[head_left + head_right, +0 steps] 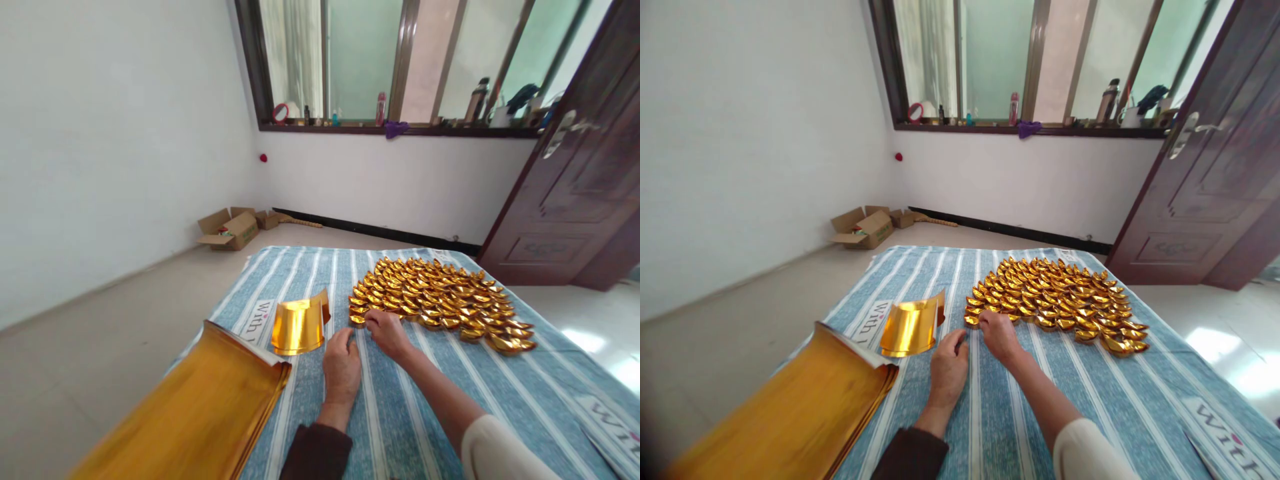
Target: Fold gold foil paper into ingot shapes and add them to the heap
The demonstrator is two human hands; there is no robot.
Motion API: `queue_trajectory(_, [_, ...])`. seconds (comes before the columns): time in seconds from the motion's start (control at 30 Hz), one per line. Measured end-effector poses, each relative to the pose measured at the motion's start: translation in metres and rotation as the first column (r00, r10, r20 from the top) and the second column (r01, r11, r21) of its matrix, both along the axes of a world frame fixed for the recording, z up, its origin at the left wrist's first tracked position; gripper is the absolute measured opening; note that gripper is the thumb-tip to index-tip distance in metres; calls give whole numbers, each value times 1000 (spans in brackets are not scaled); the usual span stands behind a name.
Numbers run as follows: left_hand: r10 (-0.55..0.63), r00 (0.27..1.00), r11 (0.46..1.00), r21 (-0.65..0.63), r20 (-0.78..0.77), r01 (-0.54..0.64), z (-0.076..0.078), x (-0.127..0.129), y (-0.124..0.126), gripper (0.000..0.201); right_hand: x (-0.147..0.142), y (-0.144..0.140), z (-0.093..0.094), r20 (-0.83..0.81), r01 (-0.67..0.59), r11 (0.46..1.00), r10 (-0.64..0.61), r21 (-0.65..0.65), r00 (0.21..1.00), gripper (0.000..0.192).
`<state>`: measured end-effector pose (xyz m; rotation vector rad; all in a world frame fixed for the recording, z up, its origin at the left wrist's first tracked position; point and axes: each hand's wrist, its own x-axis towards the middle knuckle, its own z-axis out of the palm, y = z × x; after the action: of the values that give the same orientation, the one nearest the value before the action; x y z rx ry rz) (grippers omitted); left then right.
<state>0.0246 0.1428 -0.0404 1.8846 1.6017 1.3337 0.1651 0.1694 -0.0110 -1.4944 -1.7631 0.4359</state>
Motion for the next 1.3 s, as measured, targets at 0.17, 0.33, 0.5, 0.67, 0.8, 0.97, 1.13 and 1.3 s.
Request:
queue_trajectory(0.17, [4, 1000, 1000, -5, -19, -4, -3, 0, 1, 32, 0, 8, -3, 28, 1, 1000, -1, 8, 1000, 23])
queue_trajectory(0.33, [-20, 998, 999, -27, -64, 18, -2, 1, 1, 36, 0, 11, -4, 36, 8, 1000, -9, 15, 999, 23])
queue_trajectory(0.5, [-60, 989, 995, -82, -135, 49, 3, 1, 0, 41, -3, 14, -4, 50, 23, 999, -24, 28, 998, 22])
queue_trajectory(0.67, [-59, 989, 994, -94, -139, 46, 3, 1, 0, 40, -5, 14, -4, 62, 35, 999, -37, 33, 997, 22])
queue_trajectory(0.8, [-65, 987, 994, -100, -144, 51, 4, 1, -1, 40, -6, 15, -4, 72, 48, 998, -51, 32, 996, 22])
queue_trajectory(0.97, [-82, 984, 990, -125, -160, 62, 10, 2, -2, 39, -5, 17, -4, 88, 68, 997, -71, 34, 994, 21])
queue_trajectory(1.13, [-100, 978, 986, -151, -185, 73, 14, 3, -3, 40, -5, 18, -5, 107, 80, 996, -83, 39, 991, 21])
queue_trajectory(1.3, [-124, 970, 984, -148, -207, 95, 17, 3, -3, 40, -7, 14, -7, 124, 91, 995, -96, 50, 988, 20])
